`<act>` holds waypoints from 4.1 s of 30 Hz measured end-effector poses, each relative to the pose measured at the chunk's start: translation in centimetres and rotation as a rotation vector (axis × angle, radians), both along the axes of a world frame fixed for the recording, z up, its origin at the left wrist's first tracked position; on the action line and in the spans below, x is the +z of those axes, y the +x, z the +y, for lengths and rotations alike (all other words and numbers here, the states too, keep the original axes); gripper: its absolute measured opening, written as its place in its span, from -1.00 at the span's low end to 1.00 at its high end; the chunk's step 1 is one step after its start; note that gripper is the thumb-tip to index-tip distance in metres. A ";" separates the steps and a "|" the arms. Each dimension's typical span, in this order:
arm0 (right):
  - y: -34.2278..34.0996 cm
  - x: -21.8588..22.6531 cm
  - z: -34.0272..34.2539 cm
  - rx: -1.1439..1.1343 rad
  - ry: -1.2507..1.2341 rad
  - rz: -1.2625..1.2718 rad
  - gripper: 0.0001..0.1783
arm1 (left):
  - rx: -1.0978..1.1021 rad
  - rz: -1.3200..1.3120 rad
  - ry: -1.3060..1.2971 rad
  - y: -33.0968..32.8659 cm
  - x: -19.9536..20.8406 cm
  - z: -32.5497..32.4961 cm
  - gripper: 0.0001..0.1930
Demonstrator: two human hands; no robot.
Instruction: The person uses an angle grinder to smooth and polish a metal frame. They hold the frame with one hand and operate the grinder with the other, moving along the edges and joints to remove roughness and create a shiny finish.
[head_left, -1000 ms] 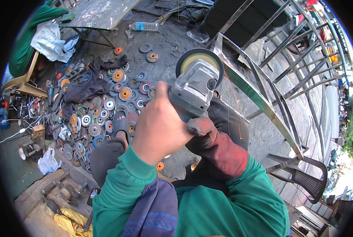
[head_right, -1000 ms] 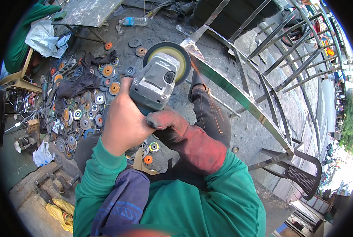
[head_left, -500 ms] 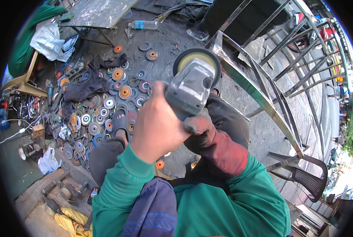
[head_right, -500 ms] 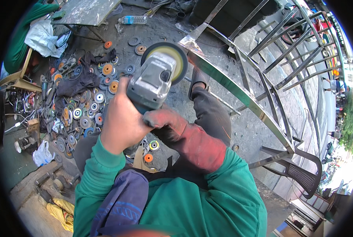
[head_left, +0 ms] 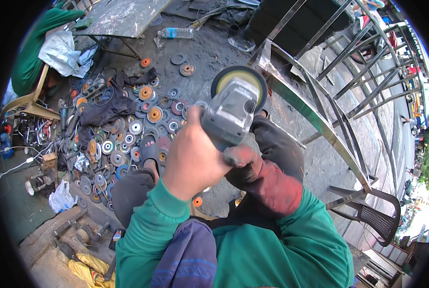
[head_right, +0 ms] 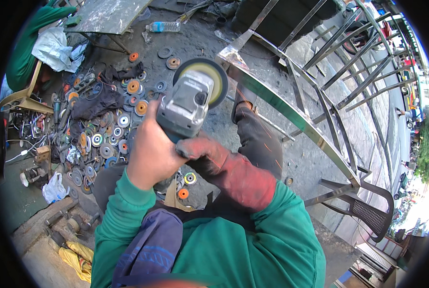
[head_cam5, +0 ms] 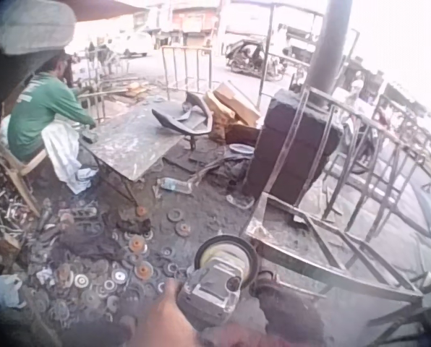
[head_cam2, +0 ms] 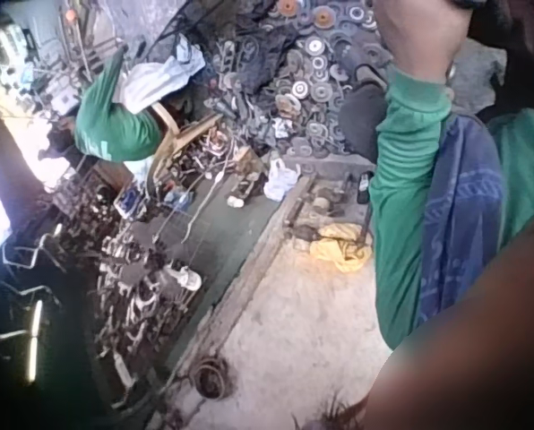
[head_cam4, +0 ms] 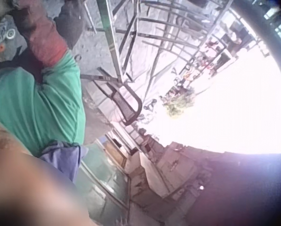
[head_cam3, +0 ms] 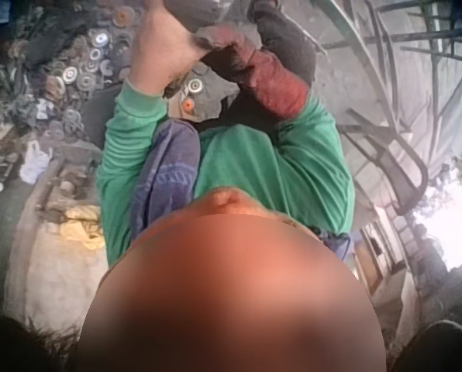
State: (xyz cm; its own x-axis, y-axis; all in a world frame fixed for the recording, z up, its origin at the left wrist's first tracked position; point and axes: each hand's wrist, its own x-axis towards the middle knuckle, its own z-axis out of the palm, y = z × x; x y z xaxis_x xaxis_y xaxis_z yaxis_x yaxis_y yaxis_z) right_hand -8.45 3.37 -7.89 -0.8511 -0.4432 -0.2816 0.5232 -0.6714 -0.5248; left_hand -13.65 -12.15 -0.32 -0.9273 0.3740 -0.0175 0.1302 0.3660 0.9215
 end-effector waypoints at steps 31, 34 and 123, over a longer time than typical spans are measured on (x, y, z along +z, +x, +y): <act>-0.9 -0.2 -1.2 0.098 0.038 0.072 -0.05 | 0.063 -0.035 -0.078 0.8 -0.9 -1.9 0.01; -0.9 -0.4 -1.0 0.083 0.025 0.103 -0.04 | 0.041 -0.021 -0.135 0.6 -1.0 -1.5 0.03; -5.9 -2.0 2.3 0.464 -0.008 0.476 -0.04 | 0.052 -0.085 -0.019 0.5 0.7 0.1 -0.21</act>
State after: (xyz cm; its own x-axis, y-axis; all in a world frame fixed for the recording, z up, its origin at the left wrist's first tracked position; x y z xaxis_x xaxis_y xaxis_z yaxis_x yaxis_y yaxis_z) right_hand -14.38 5.72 -9.91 -0.6020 -0.7942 0.0830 0.4712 -0.4372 -0.7661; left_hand -13.12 -12.06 0.34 -0.9404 0.3239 -0.1038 0.0320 0.3882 0.9210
